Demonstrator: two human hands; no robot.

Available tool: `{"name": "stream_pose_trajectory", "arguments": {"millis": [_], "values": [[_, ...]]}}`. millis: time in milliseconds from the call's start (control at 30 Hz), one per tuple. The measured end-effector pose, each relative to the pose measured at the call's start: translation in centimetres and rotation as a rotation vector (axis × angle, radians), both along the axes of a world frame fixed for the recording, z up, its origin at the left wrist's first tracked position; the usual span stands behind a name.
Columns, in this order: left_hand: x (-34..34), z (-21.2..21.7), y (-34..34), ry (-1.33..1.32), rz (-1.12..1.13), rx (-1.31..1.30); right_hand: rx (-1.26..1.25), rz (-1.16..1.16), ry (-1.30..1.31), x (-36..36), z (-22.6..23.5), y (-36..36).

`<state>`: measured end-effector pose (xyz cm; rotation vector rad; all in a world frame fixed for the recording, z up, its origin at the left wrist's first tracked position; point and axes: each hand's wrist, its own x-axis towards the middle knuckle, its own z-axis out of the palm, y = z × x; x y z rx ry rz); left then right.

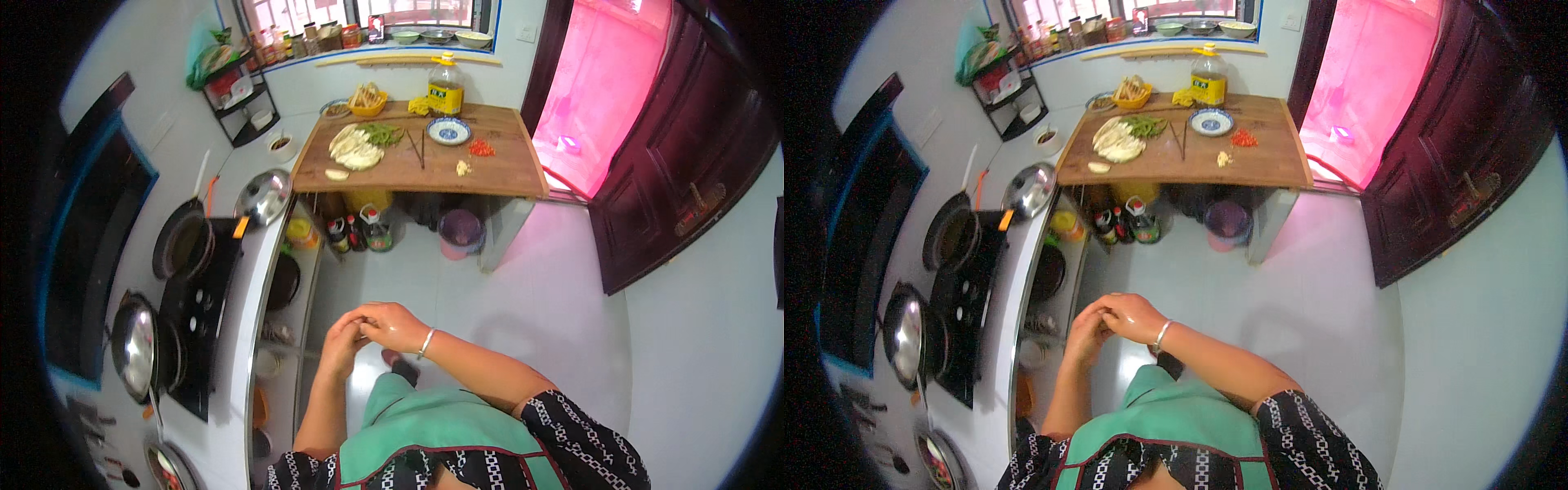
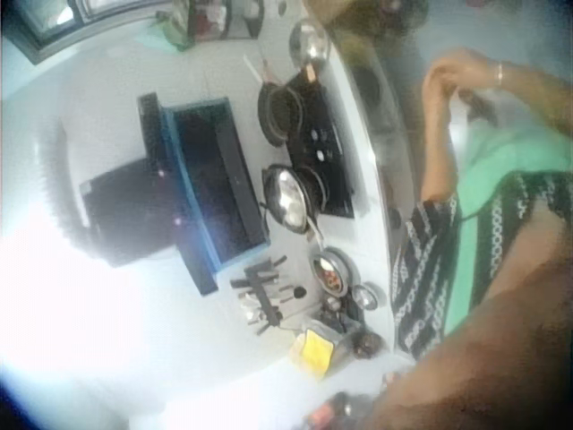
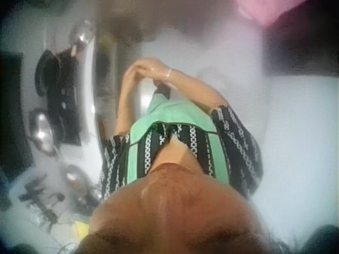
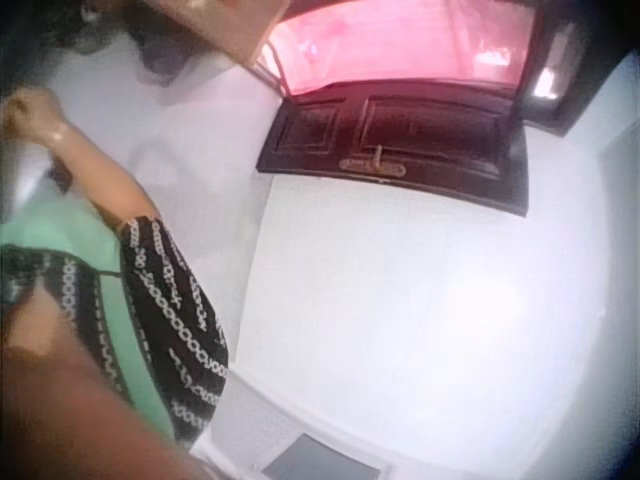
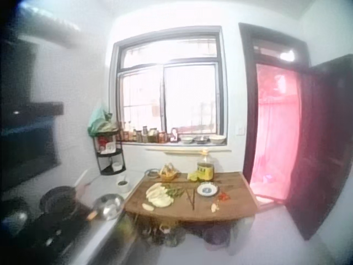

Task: The person washes a metal steamer insert in the sink using a yellow cloth, then wipes the sink and countertop. They move a wok to the stove, retrieve bowls from a cabinet, and chop vegetables on a cutting board with a knife.

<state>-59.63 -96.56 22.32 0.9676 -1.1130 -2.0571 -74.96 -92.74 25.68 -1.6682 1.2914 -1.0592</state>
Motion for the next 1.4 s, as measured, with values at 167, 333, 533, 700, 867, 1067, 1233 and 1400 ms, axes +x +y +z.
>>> {"name": "stream_pose_trajectory", "arguments": {"millis": [167, 333, 533, 700, 867, 1067, 1233, 1400], "values": [[-11.1, -0.1, -15.1, 0.049, -0.114, 0.03, 0.07, -0.136, 0.032, -9.8, 0.7, -13.1], [-22.9, 2.1, -30.4, 0.015, -0.238, 0.004, 0.051, -0.297, 0.079, -20.7, 1.8, -26.8], [-35.8, 2.6, -46.5, 0.043, -0.322, 0.021, -0.017, -0.486, 0.013, -32.1, 1.0, -41.9], [-45.9, -0.3, -60.0, -0.044, -0.24, 0.061, -0.08, -0.58, 0.1, -41.8, -2.2, -55.6], [-54.4, -5.4, -70.5, -0.267, -0.089, 0.147, 0.087, -0.732, 0.354, -50.5, -9.7, -66.6], [-60.5, -15.9, -76.3, -0.355, -0.014, 0.374, 0.337, -0.758, 0.448, -54.8, -18.8, -73.1], [-62.4, -17.1, -77.6, -0.176, -0.086, 0.448, 0.327, -0.788, 0.414, -55.5, -21.4, -75.2], [-60.0, -10.4, -75.5, 0.189, 0.089, 0.556, -0.099, -0.833, 0.187, -53.2, -12.7, -73.9]]}}
